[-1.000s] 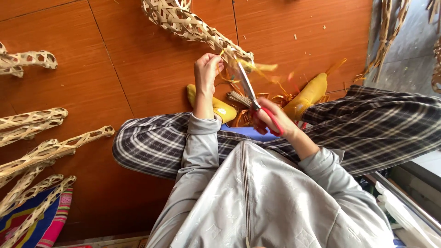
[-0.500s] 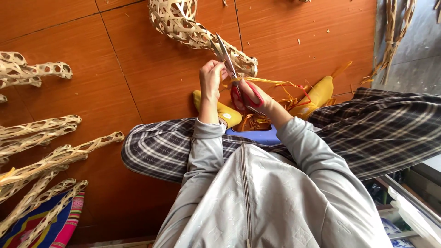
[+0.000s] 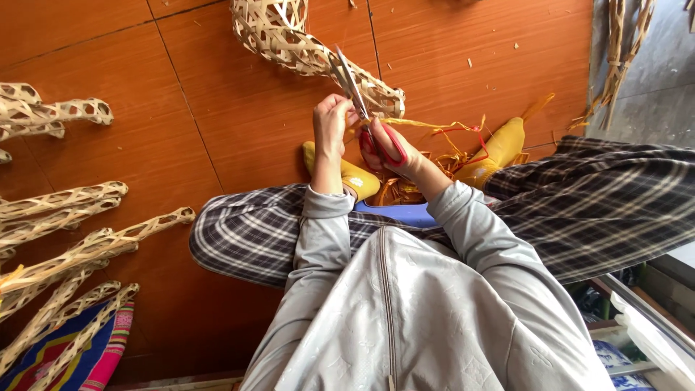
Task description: Weaving and tying bamboo strips to create decorative animal-shaped figures.
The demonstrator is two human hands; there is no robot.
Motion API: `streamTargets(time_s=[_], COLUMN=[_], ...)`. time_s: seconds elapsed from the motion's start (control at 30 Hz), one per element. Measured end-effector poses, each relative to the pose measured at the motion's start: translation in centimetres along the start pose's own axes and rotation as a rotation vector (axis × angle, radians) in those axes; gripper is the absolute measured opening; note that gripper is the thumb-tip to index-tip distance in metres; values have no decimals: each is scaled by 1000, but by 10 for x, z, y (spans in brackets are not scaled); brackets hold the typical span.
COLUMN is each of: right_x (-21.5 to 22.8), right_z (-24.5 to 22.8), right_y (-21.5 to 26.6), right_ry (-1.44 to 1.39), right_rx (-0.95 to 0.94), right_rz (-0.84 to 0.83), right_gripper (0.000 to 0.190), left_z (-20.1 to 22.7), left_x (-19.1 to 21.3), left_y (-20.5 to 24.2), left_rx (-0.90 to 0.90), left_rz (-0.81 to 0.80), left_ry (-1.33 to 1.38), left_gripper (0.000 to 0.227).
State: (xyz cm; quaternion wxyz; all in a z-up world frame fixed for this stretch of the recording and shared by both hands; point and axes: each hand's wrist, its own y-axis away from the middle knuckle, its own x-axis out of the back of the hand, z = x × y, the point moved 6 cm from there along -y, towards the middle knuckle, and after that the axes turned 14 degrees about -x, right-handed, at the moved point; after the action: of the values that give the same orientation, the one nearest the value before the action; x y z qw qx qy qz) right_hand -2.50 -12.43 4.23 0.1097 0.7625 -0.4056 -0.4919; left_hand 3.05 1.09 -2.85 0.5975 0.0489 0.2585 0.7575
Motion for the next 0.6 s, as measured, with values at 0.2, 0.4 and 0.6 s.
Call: streamTargets(time_s=[0.2,0.4,0.6], right_x=[17,-4,-19], right_z=[15,7,11], right_y=[-25,6,3], right_ry=[-32,162,-473], right_rx=[-33,-54,-143], right_rz=[31,69,-212], right_gripper=[55,67,83], left_z=[-10,12,-58], left_x=[8,20,31], left_y=[-8,2,-8], left_rx=[-130,11,-196], left_rz=[-40,43,-277], left_ry=[-131,-555,-1197], left_gripper=[15,23,22])
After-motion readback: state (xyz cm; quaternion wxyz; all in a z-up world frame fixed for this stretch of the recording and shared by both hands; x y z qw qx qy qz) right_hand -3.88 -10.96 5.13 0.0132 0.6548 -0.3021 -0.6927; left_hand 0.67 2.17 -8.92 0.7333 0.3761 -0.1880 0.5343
